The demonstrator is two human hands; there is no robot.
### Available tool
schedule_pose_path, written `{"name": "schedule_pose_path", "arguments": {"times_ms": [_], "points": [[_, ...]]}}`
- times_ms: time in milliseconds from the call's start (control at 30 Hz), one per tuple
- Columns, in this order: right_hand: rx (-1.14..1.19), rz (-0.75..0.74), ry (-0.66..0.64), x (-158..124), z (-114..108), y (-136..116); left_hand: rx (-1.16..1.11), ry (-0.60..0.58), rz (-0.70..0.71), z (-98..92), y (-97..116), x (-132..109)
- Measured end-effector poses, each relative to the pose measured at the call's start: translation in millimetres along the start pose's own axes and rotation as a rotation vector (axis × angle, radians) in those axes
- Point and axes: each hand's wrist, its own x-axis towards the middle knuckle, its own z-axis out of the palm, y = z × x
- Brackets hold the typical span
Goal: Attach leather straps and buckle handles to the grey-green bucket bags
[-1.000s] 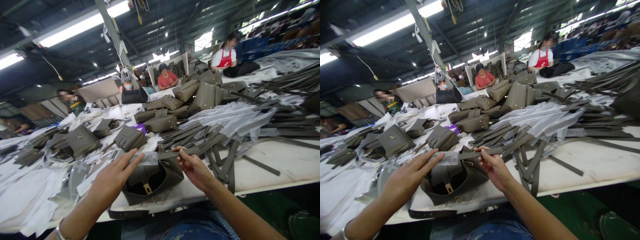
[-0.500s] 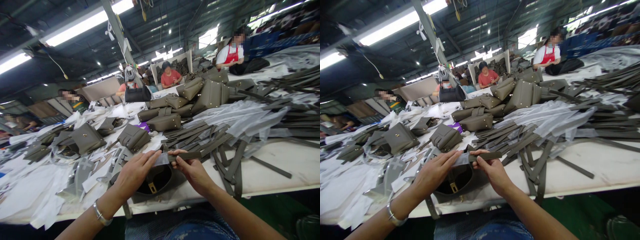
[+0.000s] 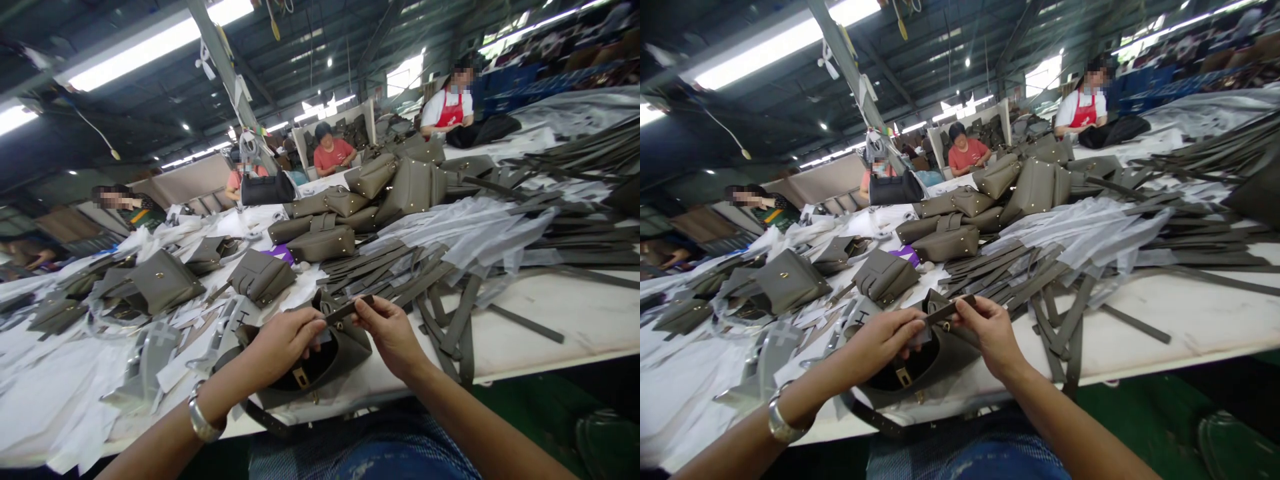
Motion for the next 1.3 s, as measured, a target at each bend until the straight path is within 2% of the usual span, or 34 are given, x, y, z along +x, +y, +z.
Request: {"name": "schedule_pose_path", "arguments": {"times_ms": [133,233,367,467,567,733,833,1000,1167,1300], "points": [[-0.187,-0.005,-0.111,-1.2,10.0,-1.5,-0.261,-0.052,-0.046,1.2,1.6,12.3],[-0.39,-0.164,-0.11,3.9,2.9,-3.3,-0.364,-0.047,-0.105,-9.4,-3.9,11.8],[-0.788,-0.408,-0.219,14.9,-8.6,0.8,-0.249,0.033,-0.188,-28.8,-7.4,2.9],[-0.971,-0.495,-0.298,22.4,-5.5,4.7,-0.166,-0.007,-0.24,-32.8,-5.0,1.0],[-1.1,-0.546,-0.318,27.8,0.9,5.1,-0.115,-0.039,-0.309,-31.1,-2.2,3.7],[-1.111,-0.564,-0.33,26.8,2.3,4.5,-0.032,-0.082,-0.335,-35.1,0.4,8.7],[-1.108,-0.551,-0.283,20.8,2.4,7.0,0.007,-0.11,-0.344,-38.3,3.7,12.5],[-1.136,-0.555,-0.235,11.1,6.1,12.2,0.103,-0.139,-0.281,-39.6,10.7,20.3],[-1.145,-0.568,-0.245,9.7,4.6,15.6,0.17,-0.2,-0.21,-41.4,10.8,27.4],[-1.086,-0.584,-0.31,12.4,0.7,17.2,0.107,-0.254,-0.259,-40.0,8.0,32.9]]}}
